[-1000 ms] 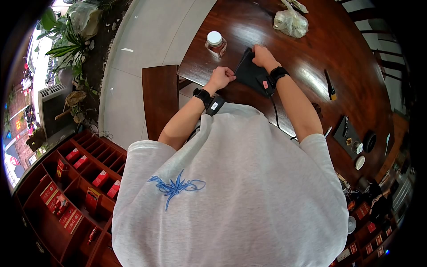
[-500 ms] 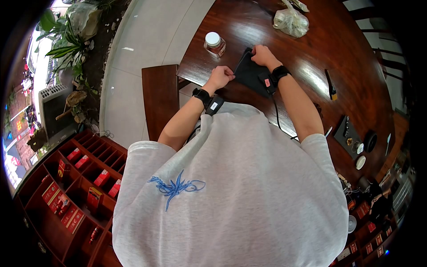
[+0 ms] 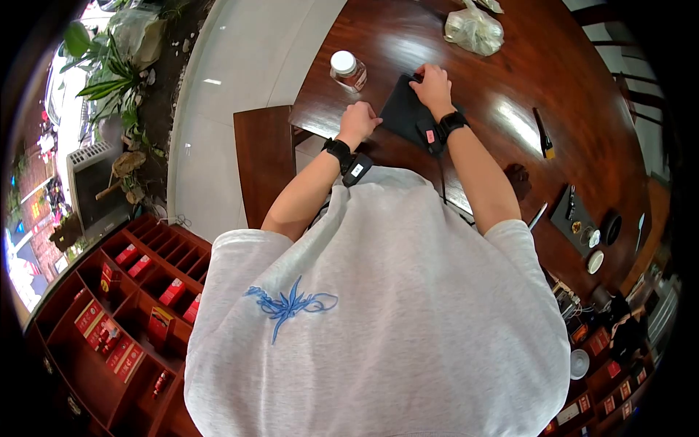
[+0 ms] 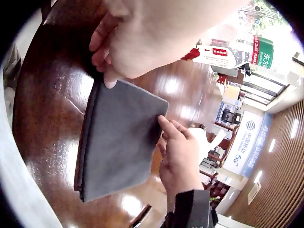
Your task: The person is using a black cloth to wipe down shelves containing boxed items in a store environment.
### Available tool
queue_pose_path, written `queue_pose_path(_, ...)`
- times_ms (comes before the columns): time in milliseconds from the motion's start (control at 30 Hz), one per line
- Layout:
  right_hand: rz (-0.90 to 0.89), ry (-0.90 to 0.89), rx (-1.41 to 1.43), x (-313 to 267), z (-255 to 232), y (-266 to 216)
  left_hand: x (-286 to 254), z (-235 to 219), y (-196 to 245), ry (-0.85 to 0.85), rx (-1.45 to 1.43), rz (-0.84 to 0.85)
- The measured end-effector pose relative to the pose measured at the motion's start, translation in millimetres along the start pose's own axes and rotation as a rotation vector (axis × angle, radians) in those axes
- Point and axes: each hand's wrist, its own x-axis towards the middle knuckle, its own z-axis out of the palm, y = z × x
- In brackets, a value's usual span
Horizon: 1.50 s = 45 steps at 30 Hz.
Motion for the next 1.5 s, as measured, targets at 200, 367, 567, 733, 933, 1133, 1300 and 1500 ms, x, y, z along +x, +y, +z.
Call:
queue_pose_path(200,0.132,0.165,0.269,-72.2,-13.0,60.6,1.1,3.5,2.2,0.004,0.056,0.009)
queue_pose_path(367,0.473,-0.024,0.38,-147.4,-22.8,91.9,3.5,3.0,10.0,-0.025,0.088,0.004)
queue_pose_path(567,0.682,-0.237,0.804,-173.9,-13.1,89.2,9.6,9.3,16.1,-0.064,0.14,0.038)
queue_pose_path(733,0.689,-0.252,0.984,-181.5,-14.9,93.7,20.4,16.5,9.5,-0.113,-0.1,0.014)
queue_pose_path(933,0.716,-0.275,1.002,-195.4,-18.3,103.8,5.4,13.9,1.8,-0.294,-0.557,-0.274)
queue_pose_path(1133,0.663,-0.224,0.94,-190.5,-27.6,82.2,-3.9,9.6,-4.1,-0.357,-0.567,-0.233)
queue_pose_path(1300,0.325,-0.095,0.705,-166.1,-39.9,42.8,-1.6,9.9,-9.2,-0.389,-0.496,-0.155)
queue_pose_path(1500,0.016,-0.182,0.595,-135.5,-38.6,-20.4,-10.6,11.6,-11.2,-0.288,-0.557,-0.09)
